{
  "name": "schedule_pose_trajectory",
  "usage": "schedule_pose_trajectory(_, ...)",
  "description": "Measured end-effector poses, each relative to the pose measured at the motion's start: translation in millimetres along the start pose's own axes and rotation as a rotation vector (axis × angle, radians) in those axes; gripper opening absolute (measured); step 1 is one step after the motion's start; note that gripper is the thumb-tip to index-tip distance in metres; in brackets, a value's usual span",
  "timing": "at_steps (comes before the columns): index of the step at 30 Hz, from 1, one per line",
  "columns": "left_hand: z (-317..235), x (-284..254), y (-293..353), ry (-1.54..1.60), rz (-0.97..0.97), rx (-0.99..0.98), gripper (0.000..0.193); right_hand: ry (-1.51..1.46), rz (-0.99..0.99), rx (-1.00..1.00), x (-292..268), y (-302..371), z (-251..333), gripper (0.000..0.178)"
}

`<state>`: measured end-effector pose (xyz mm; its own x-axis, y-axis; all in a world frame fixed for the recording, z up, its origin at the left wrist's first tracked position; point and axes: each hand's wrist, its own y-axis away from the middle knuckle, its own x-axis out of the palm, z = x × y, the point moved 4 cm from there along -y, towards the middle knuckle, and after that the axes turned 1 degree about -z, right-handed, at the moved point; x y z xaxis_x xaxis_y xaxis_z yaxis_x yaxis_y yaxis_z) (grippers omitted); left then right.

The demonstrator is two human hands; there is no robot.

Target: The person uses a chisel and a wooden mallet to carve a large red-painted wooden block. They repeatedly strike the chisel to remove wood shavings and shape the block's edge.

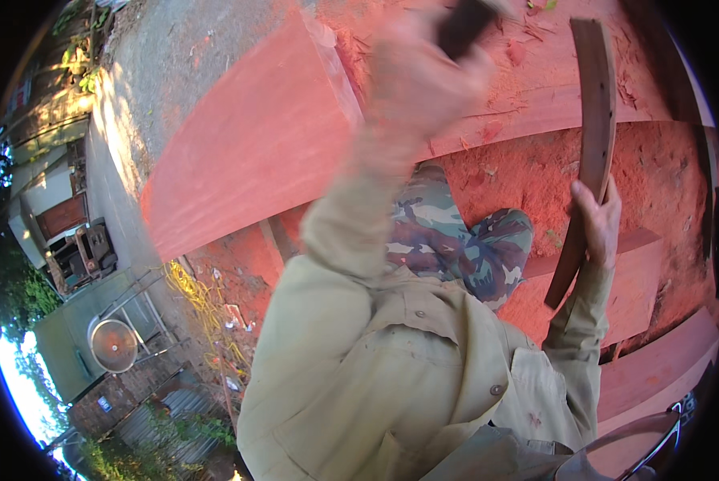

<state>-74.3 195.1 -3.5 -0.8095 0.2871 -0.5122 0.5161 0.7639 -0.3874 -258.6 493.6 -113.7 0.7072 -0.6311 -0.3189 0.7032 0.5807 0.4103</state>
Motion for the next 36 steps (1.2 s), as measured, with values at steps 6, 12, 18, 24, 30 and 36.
schedule_pose_trajectory(6,29.0,-139.2,-73.3,-0.2,0.015,-0.239,0.021,0.397,-0.222,-0.217,-26.9,-118.3,7.8,0.056)
schedule_pose_trajectory(12,148.6,-150.7,-12.4,-0.585,0.353,-0.842,0.048,0.815,-0.418,-0.458,-37.0,-207.0,14.3,0.066)
schedule_pose_trajectory(18,181.7,-152.4,21.3,-0.397,0.254,-0.945,0.061,0.892,-0.286,-0.278,-30.7,-230.9,1.4,0.065)
schedule_pose_trajectory(24,171.8,-145.5,8.2,-0.405,0.221,-1.004,0.085,0.893,-0.275,-0.285,-29.3,-229.1,1.7,0.065)
schedule_pose_trajectory(30,178.8,-147.8,3.7,-0.497,0.274,-1.023,0.088,0.904,-0.232,-0.295,-27.3,-228.9,2.0,0.064)
schedule_pose_trajectory(36,187.7,-150.5,3.2,-0.415,0.304,-1.125,0.115,0.932,-0.219,-0.308,-24.9,-228.0,0.9,0.065)
